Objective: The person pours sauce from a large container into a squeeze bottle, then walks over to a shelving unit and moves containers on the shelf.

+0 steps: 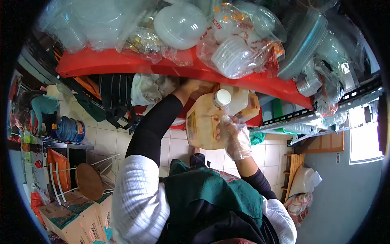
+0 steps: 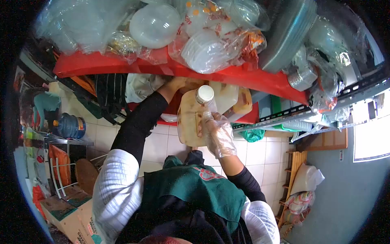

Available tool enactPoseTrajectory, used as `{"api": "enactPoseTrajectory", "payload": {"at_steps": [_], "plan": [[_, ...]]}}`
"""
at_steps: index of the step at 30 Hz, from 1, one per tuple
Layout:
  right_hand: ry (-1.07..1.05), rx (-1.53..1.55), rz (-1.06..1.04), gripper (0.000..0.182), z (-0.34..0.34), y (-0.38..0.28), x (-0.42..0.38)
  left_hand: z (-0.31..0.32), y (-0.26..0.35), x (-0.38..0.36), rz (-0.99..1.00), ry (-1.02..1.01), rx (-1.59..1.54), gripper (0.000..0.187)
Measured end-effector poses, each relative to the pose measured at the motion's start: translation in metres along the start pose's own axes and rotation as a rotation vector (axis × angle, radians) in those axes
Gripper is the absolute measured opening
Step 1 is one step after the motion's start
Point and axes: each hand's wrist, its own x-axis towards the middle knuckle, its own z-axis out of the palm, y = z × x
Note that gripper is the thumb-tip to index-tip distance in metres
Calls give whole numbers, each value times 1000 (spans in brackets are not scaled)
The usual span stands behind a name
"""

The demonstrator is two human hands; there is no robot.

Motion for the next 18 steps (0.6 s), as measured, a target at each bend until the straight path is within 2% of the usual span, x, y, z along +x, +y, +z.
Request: {"api": "enactPoseTrajectory", "payload": {"at_steps": [3, 7, 10, 11, 12, 14, 15, 18], "plan": [[39, -129, 62, 21, 12, 0, 21, -10, 3, 10, -7, 26, 77, 26], [68, 166, 59, 19, 28, 10, 48, -47, -1, 2, -81, 48, 171, 25], [27, -36, 20, 23, 25, 14, 78, -64, -1, -2, -111, 69, 237, 24], [-107, -549, -282, 22, 20, 15, 86, -67, 1, -1, -107, 77, 271, 24], [-85, -1021, -652, 23, 15, 15, 93, -67, 4, 5, -90, 90, 317, 24], [-62, -1158, -737, 23, 28, 3, 98, -67, 17, 21, -46, 125, 451, 24], [-64, -1278, -456, 14, 36, -11, 96, -64, 25, 32, -24, 138, 518, 23], [-41, -1152, -393, 20, 22, 27, 144, -62, 33, 45, 3, 173, 722, 23]]}}
